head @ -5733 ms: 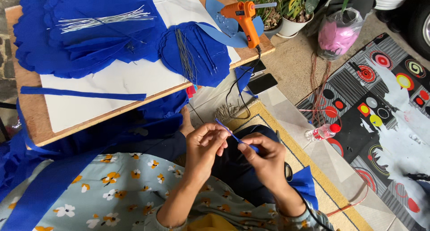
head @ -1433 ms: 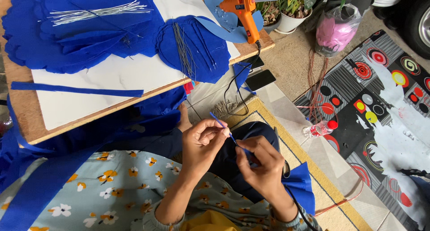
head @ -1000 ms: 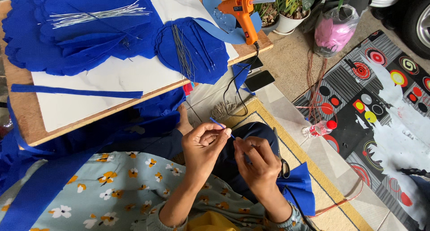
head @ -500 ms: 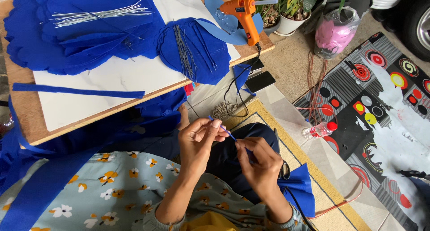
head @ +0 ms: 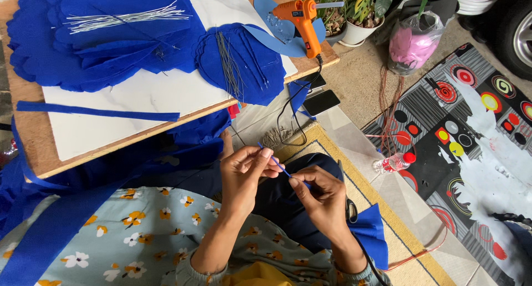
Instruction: The person applies glue to thin wires and attaches blue fabric petals to them while working on a board.
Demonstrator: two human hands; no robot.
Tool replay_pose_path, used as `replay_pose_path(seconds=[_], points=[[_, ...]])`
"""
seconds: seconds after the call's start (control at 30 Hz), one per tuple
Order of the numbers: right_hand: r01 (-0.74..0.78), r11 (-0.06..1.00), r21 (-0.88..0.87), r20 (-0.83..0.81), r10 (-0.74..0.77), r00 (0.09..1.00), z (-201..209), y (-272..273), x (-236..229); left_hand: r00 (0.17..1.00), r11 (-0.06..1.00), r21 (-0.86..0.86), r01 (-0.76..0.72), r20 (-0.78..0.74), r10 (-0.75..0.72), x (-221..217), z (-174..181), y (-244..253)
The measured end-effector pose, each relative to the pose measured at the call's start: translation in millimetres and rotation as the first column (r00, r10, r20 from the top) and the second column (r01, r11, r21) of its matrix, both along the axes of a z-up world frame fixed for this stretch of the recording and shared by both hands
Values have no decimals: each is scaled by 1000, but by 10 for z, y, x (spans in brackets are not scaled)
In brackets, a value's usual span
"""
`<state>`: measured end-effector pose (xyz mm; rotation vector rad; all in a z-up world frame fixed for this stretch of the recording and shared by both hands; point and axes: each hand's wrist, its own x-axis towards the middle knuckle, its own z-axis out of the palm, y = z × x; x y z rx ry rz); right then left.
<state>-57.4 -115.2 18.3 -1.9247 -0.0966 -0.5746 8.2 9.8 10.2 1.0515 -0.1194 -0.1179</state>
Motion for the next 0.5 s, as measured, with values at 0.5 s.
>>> replay_pose_path(seconds=[0.5], points=[[-562, 814, 146, -190, 580, 792, 246, 32, -480, 967, 936, 245, -254, 79, 242, 640, -569, 557]])
